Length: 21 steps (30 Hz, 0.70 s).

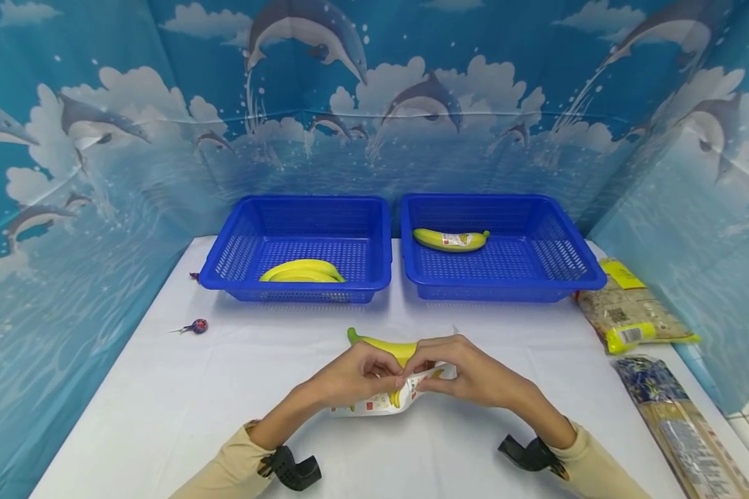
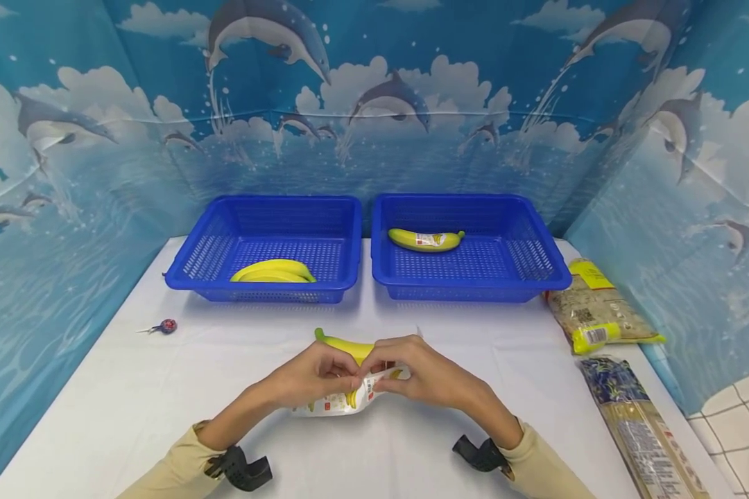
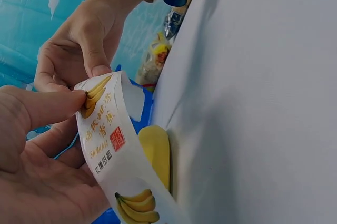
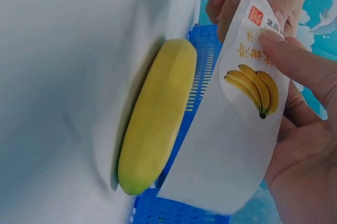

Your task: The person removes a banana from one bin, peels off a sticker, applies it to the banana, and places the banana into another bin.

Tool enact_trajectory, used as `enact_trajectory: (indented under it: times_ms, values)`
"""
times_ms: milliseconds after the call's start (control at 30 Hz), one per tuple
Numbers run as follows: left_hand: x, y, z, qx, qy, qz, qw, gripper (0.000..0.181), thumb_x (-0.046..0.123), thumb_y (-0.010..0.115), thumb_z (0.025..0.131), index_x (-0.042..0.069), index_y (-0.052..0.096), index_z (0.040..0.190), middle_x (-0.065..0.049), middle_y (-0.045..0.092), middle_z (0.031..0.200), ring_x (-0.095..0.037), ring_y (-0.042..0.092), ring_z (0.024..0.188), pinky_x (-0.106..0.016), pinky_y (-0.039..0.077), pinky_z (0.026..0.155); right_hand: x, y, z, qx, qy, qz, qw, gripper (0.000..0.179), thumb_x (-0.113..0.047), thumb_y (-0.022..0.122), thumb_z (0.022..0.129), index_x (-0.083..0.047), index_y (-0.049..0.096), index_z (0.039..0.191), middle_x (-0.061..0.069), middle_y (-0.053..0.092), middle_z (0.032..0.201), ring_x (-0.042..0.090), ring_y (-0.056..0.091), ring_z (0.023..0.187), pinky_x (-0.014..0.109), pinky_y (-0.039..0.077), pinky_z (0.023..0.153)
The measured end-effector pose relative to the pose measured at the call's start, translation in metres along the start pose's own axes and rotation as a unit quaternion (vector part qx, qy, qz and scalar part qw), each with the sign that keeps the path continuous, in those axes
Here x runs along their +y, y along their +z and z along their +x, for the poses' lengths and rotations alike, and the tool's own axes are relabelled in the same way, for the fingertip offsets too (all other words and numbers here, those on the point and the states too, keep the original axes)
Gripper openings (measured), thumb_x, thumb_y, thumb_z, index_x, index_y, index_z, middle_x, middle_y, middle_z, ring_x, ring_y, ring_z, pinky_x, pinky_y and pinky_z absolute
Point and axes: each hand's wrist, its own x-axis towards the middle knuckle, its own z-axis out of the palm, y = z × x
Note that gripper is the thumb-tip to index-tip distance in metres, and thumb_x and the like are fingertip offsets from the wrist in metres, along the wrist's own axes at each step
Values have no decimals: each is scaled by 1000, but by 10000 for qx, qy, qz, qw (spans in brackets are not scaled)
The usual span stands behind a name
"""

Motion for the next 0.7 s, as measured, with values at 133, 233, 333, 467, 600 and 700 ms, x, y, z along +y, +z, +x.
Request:
enact_trajectory:
  times_ms: [133, 233, 333, 467, 600, 700]
  values:
    - [3, 1, 0, -34, 61, -143, 9999, 15, 4, 66, 107, -5, 78, 111, -2, 75, 96, -4, 61, 77, -18, 53, 69, 0, -2, 1, 92, -72, -92, 9999, 24, -7, 82, 95, -20, 76, 115, -8, 76, 108, 11, 73, 99, 31, 63, 83]
    - [3, 1, 0, -27, 46, -208, 9998, 16, 3, 64, 107, -5, 77, 112, -2, 74, 95, -4, 62, 77, -18, 53, 68, -1, -3, 1, 105, -62, -138, 9998, 22, -7, 83, 95, -19, 76, 112, -7, 76, 104, 11, 72, 96, 30, 62, 80]
    - [2, 2, 0, -31, 30, -253, 9997, 17, 4, 63, 108, -6, 77, 113, -1, 74, 95, -5, 63, 78, -18, 54, 69, -2, -3, 1, 93, -39, -200, 9997, 20, -7, 83, 95, -19, 76, 110, -8, 75, 103, 10, 71, 94, 30, 62, 79]
    - [1, 3, 1, -66, 24, -239, 9997, 18, 5, 63, 108, -6, 76, 112, 0, 73, 93, -5, 61, 76, -18, 53, 68, -3, -3, 2, 86, -58, -312, 9995, 18, -7, 83, 95, -19, 75, 105, -8, 74, 99, 9, 69, 90, 31, 61, 77]
    - [1, 4, 0, -40, -23, -198, 9998, 16, 5, 64, 108, -5, 77, 111, 3, 71, 91, -6, 60, 77, -18, 52, 69, -4, -3, 2, 81, 2, -306, 9995, 16, -9, 83, 95, -19, 73, 102, -8, 73, 96, 7, 66, 85, 32, 60, 72]
    - [2, 4, 0, -24, -25, -155, 9999, 16, 5, 64, 107, -4, 77, 111, 4, 70, 91, -5, 60, 78, -18, 52, 71, -4, -4, 1, 73, 26, -273, 9996, 16, -8, 83, 95, -19, 73, 100, -8, 72, 95, 6, 66, 85, 31, 60, 73]
